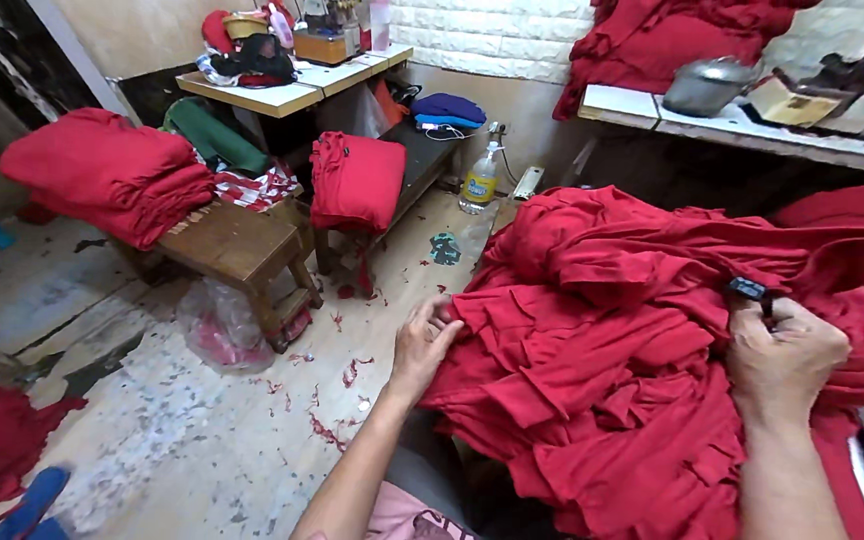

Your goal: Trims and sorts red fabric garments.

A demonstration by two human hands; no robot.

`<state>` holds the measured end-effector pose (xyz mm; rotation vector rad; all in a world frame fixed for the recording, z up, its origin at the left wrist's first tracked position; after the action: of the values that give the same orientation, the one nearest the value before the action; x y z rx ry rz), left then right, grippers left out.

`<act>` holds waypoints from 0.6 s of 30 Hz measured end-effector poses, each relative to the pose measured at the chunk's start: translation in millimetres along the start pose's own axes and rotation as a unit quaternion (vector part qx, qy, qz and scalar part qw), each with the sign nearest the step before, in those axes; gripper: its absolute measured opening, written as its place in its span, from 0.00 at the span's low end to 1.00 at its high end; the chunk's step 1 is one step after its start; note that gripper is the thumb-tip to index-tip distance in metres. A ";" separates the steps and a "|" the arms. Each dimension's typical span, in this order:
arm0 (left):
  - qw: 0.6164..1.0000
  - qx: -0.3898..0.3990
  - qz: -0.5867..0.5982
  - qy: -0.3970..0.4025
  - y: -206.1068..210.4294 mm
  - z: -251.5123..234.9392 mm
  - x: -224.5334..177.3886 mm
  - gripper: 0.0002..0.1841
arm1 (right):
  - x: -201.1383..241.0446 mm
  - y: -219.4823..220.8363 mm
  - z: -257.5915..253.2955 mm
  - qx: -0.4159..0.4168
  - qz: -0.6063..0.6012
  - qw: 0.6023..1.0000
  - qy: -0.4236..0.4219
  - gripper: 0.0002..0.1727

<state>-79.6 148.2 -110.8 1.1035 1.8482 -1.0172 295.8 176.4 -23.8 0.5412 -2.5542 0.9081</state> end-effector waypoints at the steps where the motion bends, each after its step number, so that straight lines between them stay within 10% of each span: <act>1: 1.000 -0.005 -0.004 -0.003 -1.7 -3.6 -0.9 0.13 | 1.5 -0.3 -0.1 -0.001 0.002 1.000 -0.003 0.23; 12: 0.958 -0.088 -0.201 -0.185 -118.2 23.1 93.1 0.17 | 2.7 1.1 -0.8 0.024 0.017 0.999 0.018 0.26; 18: 0.990 -0.088 -0.078 -0.072 -62.7 19.2 49.5 0.16 | 3.2 1.3 -1.2 0.018 0.025 0.999 0.012 0.24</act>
<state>-150.8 127.5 -146.2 0.7724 1.8886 -0.9734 292.7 177.4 -22.2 0.4752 -2.5445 0.9734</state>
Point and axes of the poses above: each hand's wrist, its own z-axis away from the middle knuckle, its own y-axis out of the palm, x = y × z, the point moved 8 cm from there along -z, towards the middle knuckle
